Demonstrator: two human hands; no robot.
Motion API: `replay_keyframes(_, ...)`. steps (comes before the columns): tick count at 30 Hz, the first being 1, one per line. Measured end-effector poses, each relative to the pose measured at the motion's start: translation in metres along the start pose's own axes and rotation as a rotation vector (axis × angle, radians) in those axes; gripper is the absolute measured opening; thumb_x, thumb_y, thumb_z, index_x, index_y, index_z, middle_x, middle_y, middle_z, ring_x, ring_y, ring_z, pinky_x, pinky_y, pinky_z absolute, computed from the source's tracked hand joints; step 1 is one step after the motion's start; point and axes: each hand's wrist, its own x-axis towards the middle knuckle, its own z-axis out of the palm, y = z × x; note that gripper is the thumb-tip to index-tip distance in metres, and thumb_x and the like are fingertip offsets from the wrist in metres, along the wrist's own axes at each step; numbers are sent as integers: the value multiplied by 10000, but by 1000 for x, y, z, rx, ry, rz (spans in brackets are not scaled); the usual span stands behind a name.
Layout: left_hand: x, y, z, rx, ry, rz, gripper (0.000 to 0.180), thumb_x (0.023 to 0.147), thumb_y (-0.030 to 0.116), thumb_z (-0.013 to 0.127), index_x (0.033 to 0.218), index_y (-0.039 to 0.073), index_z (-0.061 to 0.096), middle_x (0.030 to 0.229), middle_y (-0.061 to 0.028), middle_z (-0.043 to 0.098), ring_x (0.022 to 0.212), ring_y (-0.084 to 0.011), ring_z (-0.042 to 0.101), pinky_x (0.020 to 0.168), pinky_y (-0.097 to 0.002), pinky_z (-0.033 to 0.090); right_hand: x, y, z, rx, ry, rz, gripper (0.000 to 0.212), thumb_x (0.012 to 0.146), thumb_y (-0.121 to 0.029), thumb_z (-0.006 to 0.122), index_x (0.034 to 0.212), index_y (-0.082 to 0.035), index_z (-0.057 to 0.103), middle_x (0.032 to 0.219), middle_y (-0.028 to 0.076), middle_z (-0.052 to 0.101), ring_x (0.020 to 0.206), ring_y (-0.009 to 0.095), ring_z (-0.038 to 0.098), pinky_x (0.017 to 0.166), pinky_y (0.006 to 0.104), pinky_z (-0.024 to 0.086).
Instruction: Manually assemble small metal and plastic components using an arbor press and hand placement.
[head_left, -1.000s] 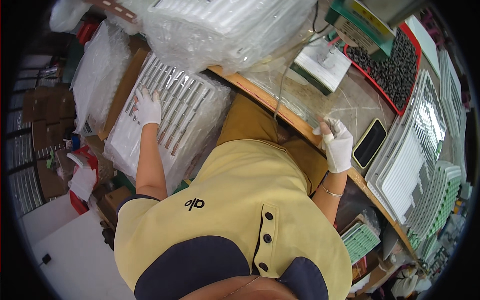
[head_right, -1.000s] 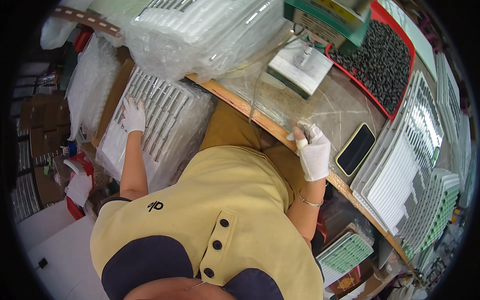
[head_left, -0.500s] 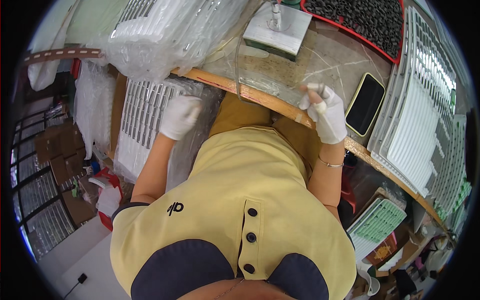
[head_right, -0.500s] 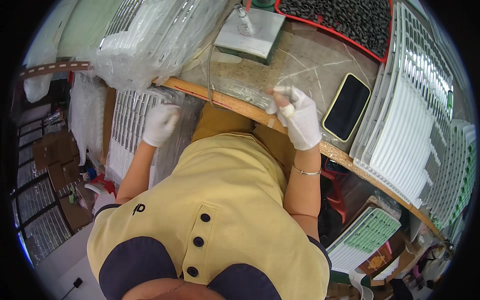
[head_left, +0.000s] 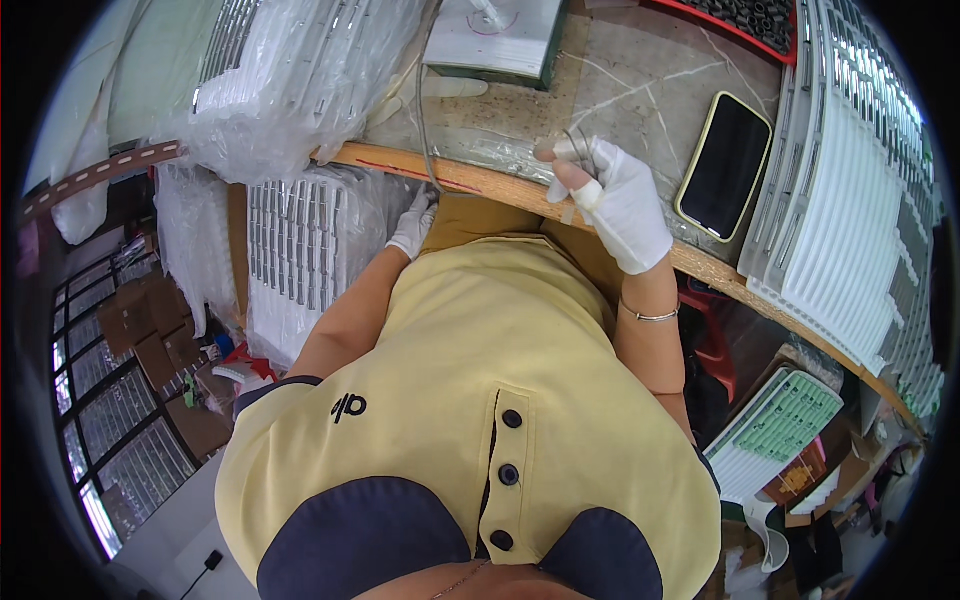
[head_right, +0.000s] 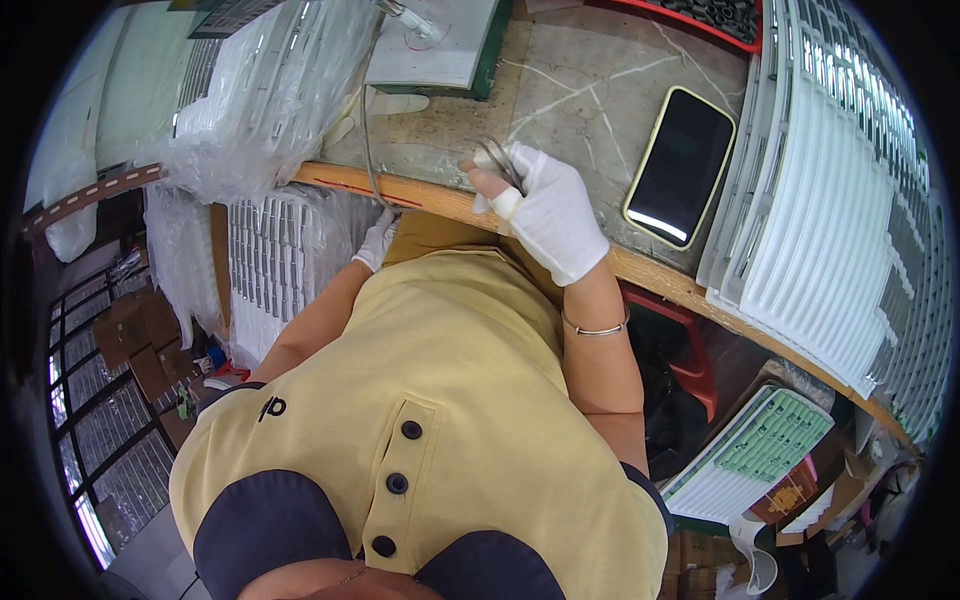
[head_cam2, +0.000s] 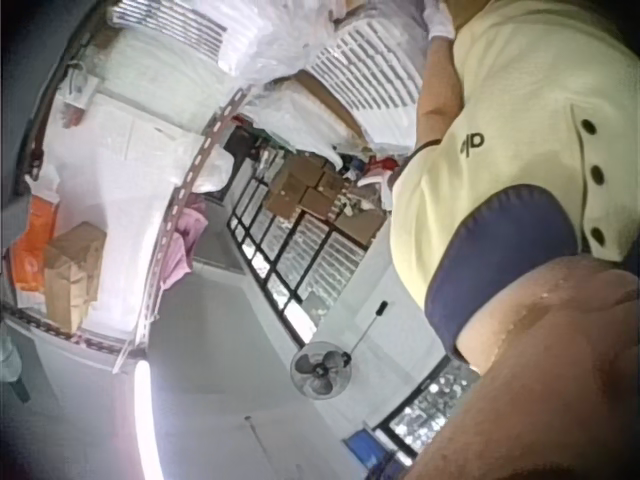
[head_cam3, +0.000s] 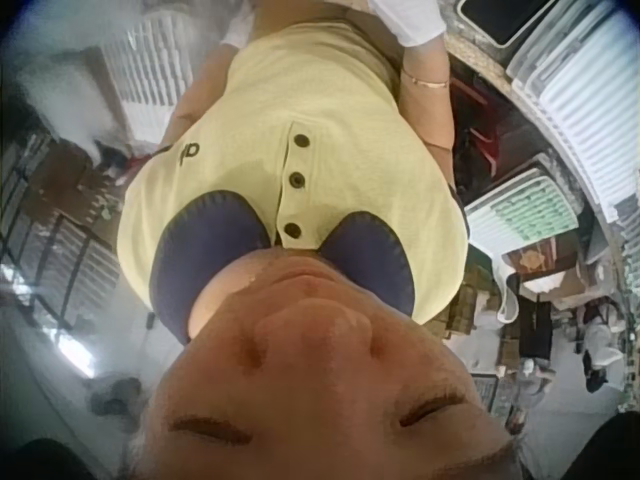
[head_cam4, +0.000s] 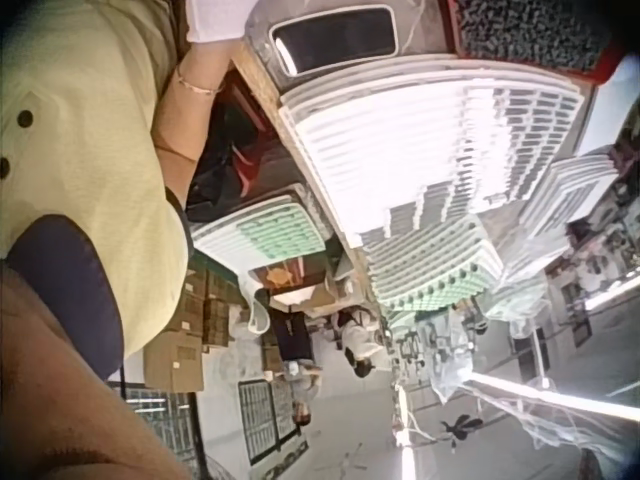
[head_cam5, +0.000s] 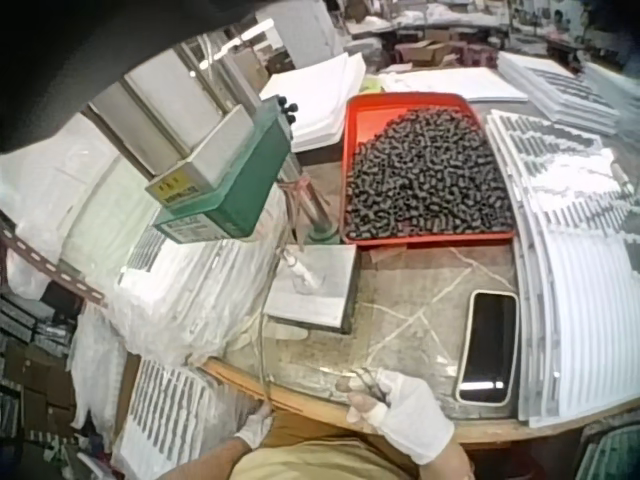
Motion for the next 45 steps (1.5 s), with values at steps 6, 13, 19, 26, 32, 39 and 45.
replay_keyframes(6,-7,10,-1,466,66,364,536,849,103,566,1347,66,371,1411,-258,326,1284,-382,361,1017,-363,362,-2,1,-3,59,-7,15,230,885,-170,612,1023,12,643,718,-2,605,631,44,524,559,197,392)
replay_keyframes(13,-24,49,2,514,102,190,550,822,131,587,1335,108,390,1400,-252,347,1265,-400,379,990,-386,384,-2,2,-6,-12,-22,-48,225,877,-149,612,1028,15,644,767,17,623,670,67,557,603,215,435)
replay_keyframes(19,18,-16,-11,698,-130,-123,557,815,291,589,1319,124,423,1362,-224,417,1239,-379,423,984,-397,386,-2,1,-4,-31,-61,-15,233,868,-138,614,1028,30,637,819,36,643,688,82,569,651,232,458)
replay_keyframes(26,9,-3,-10,741,-159,153,653,749,382,654,1314,128,447,1461,-196,285,1288,-361,367,1028,-359,366,-1,7,-3,-25,-8,-65,253,859,-229,640,895,22,636,728,127,646,616,152,616,613,279,475)
replay_keyframes(32,5,-19,-6,536,-48,179,776,759,400,653,1414,144,325,1492,-182,227,1307,-366,339,1043,-337,352,1,8,-2,-8,9,-41,250,852,-225,647,914,17,640,742,132,648,623,160,626,614,280,478)
replay_keyframes(39,34,-74,-20,568,-162,73,725,777,327,657,1391,118,333,1436,-221,307,1280,-380,363,1003,-365,386,-1,3,-2,-18,-1,-60,270,848,-218,653,969,23,642,777,123,651,631,137,615,629,271,482)
replay_keyframes(45,21,-41,-10,657,-65,240,628,806,249,627,1363,120,367,1387,-233,358,1216,-404,418,976,-398,402,1,-2,-4,-17,18,23,259,845,-193,659,994,18,643,790,109,654,638,128,610,638,259,481)
